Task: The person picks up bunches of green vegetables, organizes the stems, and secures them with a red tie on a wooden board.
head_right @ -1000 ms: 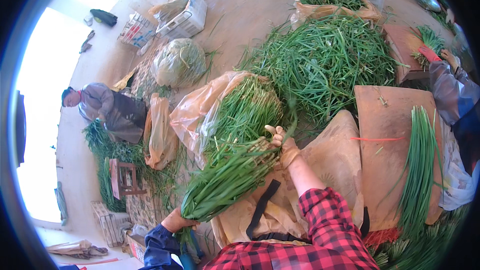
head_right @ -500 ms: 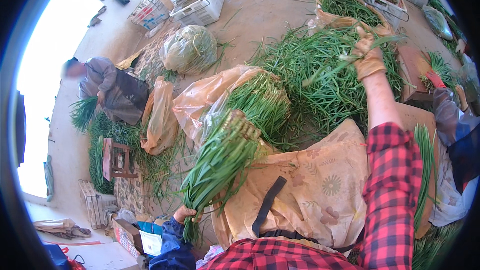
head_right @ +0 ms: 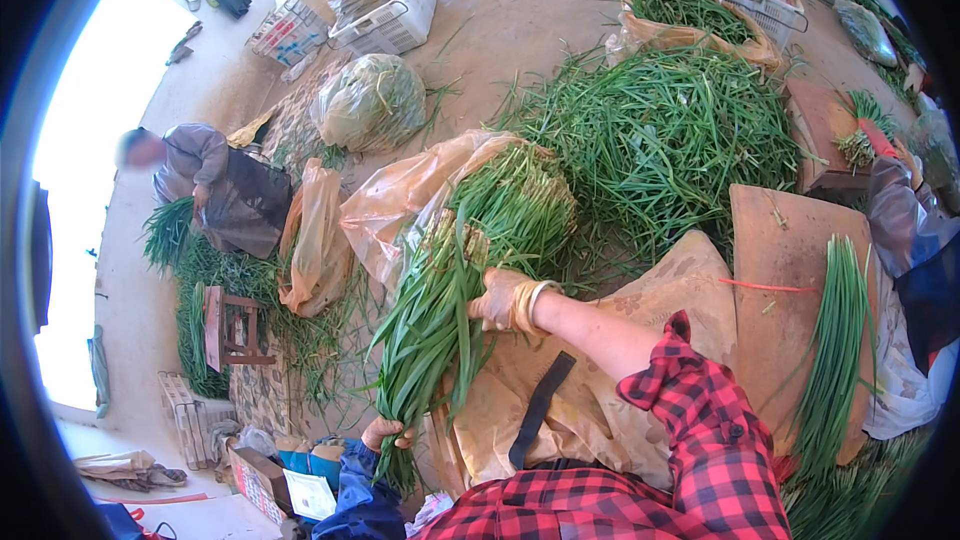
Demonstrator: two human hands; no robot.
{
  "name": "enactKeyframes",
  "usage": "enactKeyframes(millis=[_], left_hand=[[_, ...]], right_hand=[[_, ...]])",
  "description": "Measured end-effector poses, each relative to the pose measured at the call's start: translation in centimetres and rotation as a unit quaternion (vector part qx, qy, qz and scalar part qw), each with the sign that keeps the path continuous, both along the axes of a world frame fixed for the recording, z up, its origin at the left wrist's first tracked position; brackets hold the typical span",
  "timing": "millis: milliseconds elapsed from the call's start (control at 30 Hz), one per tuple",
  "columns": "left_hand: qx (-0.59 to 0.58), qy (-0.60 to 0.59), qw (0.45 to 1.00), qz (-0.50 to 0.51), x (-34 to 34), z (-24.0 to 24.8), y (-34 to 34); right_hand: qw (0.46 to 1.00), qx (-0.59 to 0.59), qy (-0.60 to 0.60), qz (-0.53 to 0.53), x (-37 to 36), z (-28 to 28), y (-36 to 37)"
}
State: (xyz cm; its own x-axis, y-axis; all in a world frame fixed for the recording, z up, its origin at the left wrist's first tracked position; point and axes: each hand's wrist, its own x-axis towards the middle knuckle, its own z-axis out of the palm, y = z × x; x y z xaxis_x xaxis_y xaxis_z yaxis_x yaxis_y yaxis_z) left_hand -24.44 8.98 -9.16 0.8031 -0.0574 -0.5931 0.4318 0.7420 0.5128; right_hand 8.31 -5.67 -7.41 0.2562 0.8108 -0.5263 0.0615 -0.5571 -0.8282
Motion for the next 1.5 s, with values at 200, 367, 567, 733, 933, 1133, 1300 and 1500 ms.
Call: enactKeyframes(millis=[200, 367, 567, 733, 933, 1133, 1300, 1500], left_hand=[[-0.009, 0.023, 1.000, 0.003, 0.0, -0.3, 0.6], [-0.034, 0.021, 0.999, -0.020, -1.0, -3.2, 1.9], [-0.072, 0.004, 0.997, -0.014, -0.4, -3.8, 1.1], [-0.050, 0.008, 0.999, -0.017, 0.0, -2.6, 1.2], [-0.011, 0.081, 0.995, -0.060, 1.5, -0.2, 2.4], [-0.011, 0.070, 0.994, -0.082, 2.1, 0.5, 3.5], [-0.028, 0.059, 0.995, -0.076, 1.2, -1.6, 3.6], [-0.085, 0.044, 0.995, -0.031, -0.7, -4.9, 3.0]], right_hand=[[0.902, 0.264, 0.259, -0.223, 9.7, -3.2, -3.6], [0.924, 0.183, 0.170, -0.290, 7.9, -2.9, -4.5], [0.902, 0.149, 0.381, -0.138, 2.0, -5.5, -2.5], [0.941, 0.188, 0.269, -0.080, -0.5, -8.5, 0.2], [0.759, 0.155, -0.479, 0.414, 2.5, -4.9, -0.3], [0.929, -0.120, -0.282, 0.207, 7.8, 4.9, -3.9], [0.911, -0.087, -0.374, 0.151, 13.8, 7.7, -5.5], [0.772, -0.183, -0.606, -0.051, 27.4, 8.4, -10.8]])
